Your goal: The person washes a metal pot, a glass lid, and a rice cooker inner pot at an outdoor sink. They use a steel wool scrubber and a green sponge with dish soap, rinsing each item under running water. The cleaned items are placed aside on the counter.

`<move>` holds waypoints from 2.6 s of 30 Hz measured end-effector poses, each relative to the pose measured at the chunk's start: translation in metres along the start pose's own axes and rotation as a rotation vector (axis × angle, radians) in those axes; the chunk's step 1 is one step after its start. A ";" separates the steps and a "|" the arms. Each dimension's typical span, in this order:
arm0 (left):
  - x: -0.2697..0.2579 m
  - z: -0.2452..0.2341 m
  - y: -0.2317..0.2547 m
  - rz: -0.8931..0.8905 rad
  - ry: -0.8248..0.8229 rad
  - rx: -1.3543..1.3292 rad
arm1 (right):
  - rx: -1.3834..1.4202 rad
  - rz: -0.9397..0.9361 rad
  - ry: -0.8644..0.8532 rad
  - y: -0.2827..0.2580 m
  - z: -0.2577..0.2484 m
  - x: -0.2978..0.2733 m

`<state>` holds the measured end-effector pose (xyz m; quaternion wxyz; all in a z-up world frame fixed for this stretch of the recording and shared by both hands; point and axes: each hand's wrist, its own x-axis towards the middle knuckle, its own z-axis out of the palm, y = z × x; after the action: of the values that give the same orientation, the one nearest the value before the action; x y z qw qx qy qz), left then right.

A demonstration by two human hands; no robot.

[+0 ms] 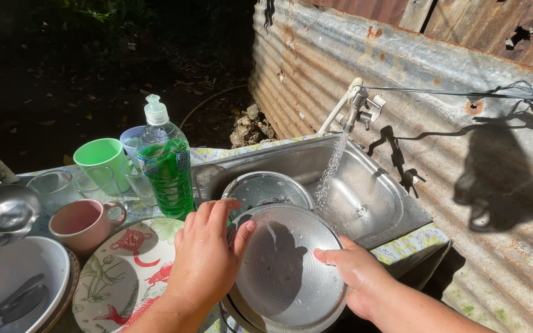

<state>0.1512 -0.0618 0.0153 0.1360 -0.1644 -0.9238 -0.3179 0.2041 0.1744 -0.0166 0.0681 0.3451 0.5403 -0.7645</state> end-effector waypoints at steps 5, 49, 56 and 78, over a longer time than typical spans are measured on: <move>-0.041 -0.007 -0.043 -0.079 -0.045 0.142 | -0.006 -0.012 -0.038 0.008 0.009 0.001; -0.048 -0.109 -0.091 -0.316 -0.198 -0.049 | 0.051 -0.026 -0.004 0.024 0.007 -0.016; -0.067 -0.137 -0.153 -0.084 -0.169 0.501 | 0.040 -0.042 -0.008 0.024 0.007 -0.017; -0.089 -0.134 -0.223 -0.390 -0.655 1.100 | 0.014 0.006 -0.156 0.031 0.107 0.002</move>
<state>0.1648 -0.3315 -0.0355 -0.1475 0.0108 -0.9576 0.2471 0.1687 0.0685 -0.0228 0.1097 0.2864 0.5268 -0.7927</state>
